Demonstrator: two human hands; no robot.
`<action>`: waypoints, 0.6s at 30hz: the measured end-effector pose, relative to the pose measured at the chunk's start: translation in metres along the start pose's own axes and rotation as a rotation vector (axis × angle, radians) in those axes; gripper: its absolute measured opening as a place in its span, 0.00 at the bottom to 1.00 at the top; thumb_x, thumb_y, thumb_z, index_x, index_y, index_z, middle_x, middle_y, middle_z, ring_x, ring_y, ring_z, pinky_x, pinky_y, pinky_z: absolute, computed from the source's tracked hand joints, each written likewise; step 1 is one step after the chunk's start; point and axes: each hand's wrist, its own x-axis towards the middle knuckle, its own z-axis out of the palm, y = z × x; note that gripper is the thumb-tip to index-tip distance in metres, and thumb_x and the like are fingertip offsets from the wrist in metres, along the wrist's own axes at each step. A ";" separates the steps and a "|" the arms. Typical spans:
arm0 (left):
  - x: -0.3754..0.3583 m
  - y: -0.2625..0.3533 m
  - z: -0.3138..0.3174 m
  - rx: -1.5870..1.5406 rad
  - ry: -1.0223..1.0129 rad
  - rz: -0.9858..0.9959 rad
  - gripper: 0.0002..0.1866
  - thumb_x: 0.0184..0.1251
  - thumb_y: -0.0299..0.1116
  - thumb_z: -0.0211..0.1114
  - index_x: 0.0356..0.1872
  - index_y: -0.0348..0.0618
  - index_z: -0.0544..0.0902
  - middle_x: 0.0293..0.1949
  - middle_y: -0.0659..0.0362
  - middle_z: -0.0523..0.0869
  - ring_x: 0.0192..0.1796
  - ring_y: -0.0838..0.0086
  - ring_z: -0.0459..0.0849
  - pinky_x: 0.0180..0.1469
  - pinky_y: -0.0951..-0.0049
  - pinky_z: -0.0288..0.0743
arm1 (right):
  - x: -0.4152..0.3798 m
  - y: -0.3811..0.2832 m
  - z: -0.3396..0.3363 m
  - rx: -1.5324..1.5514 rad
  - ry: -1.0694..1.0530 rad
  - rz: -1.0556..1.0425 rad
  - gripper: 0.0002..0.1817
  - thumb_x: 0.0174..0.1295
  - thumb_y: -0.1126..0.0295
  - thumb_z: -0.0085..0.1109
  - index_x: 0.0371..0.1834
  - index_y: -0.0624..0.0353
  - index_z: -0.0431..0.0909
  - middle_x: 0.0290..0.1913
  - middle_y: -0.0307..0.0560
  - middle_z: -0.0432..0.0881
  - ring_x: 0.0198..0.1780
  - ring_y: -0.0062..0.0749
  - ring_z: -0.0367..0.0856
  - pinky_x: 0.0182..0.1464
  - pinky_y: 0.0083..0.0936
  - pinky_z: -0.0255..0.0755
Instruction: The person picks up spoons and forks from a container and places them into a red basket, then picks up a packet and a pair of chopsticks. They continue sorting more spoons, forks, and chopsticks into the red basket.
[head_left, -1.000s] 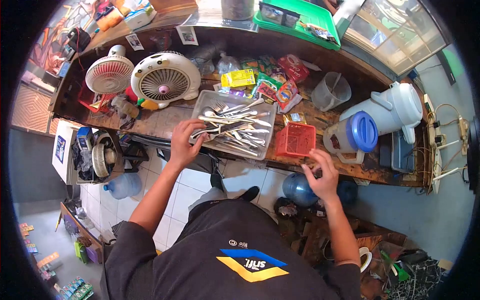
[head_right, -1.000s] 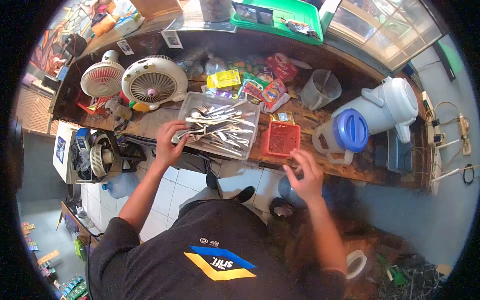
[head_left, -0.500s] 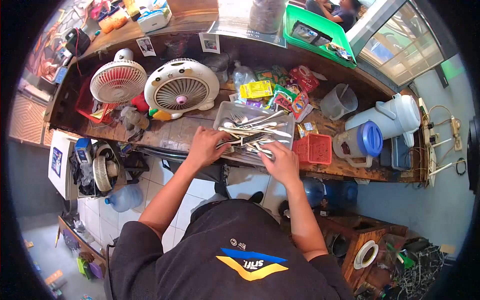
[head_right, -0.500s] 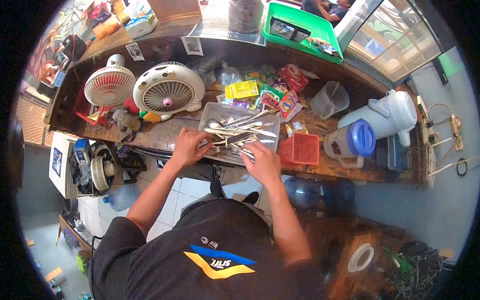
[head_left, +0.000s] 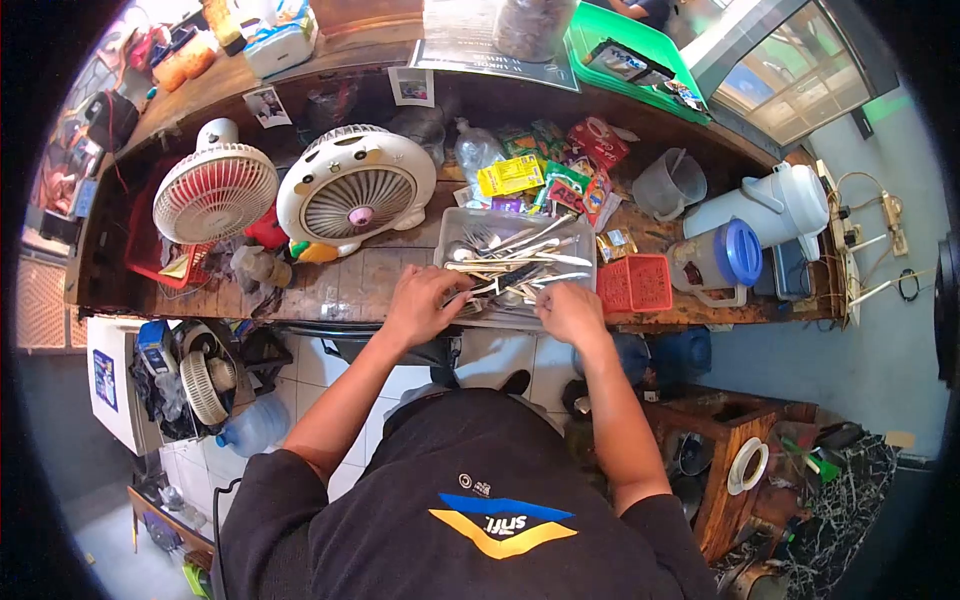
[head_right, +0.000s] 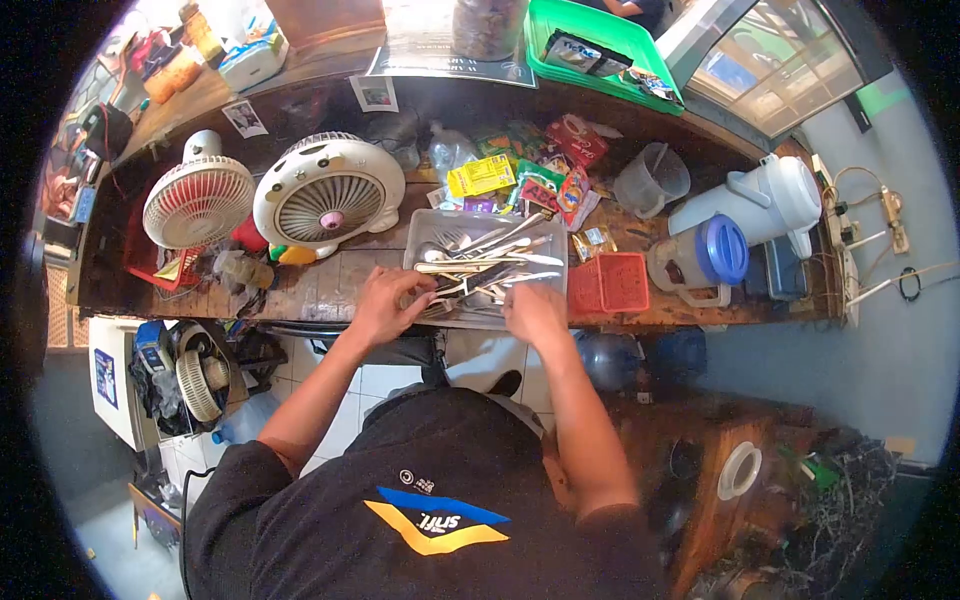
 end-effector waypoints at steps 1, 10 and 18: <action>0.001 0.000 0.000 -0.022 0.014 0.012 0.08 0.68 0.37 0.73 0.44 0.51 0.89 0.40 0.62 0.92 0.40 0.67 0.87 0.51 0.63 0.68 | -0.002 0.007 -0.002 0.000 0.000 0.010 0.07 0.60 0.64 0.71 0.38 0.50 0.92 0.41 0.50 0.92 0.48 0.51 0.90 0.54 0.45 0.82; 0.009 0.022 0.012 -0.372 0.004 -0.103 0.13 0.68 0.36 0.76 0.48 0.43 0.88 0.39 0.57 0.91 0.37 0.67 0.87 0.42 0.66 0.80 | -0.039 0.047 -0.026 0.574 -0.157 0.044 0.09 0.65 0.69 0.70 0.44 0.60 0.91 0.36 0.44 0.92 0.37 0.31 0.88 0.44 0.31 0.80; 0.006 0.018 0.015 -0.591 -0.111 -0.300 0.13 0.70 0.36 0.76 0.48 0.40 0.87 0.33 0.59 0.90 0.30 0.78 0.83 0.37 0.72 0.80 | -0.045 0.019 -0.016 0.893 -0.179 -0.038 0.13 0.69 0.66 0.73 0.48 0.64 0.89 0.40 0.35 0.88 0.41 0.19 0.80 0.48 0.23 0.76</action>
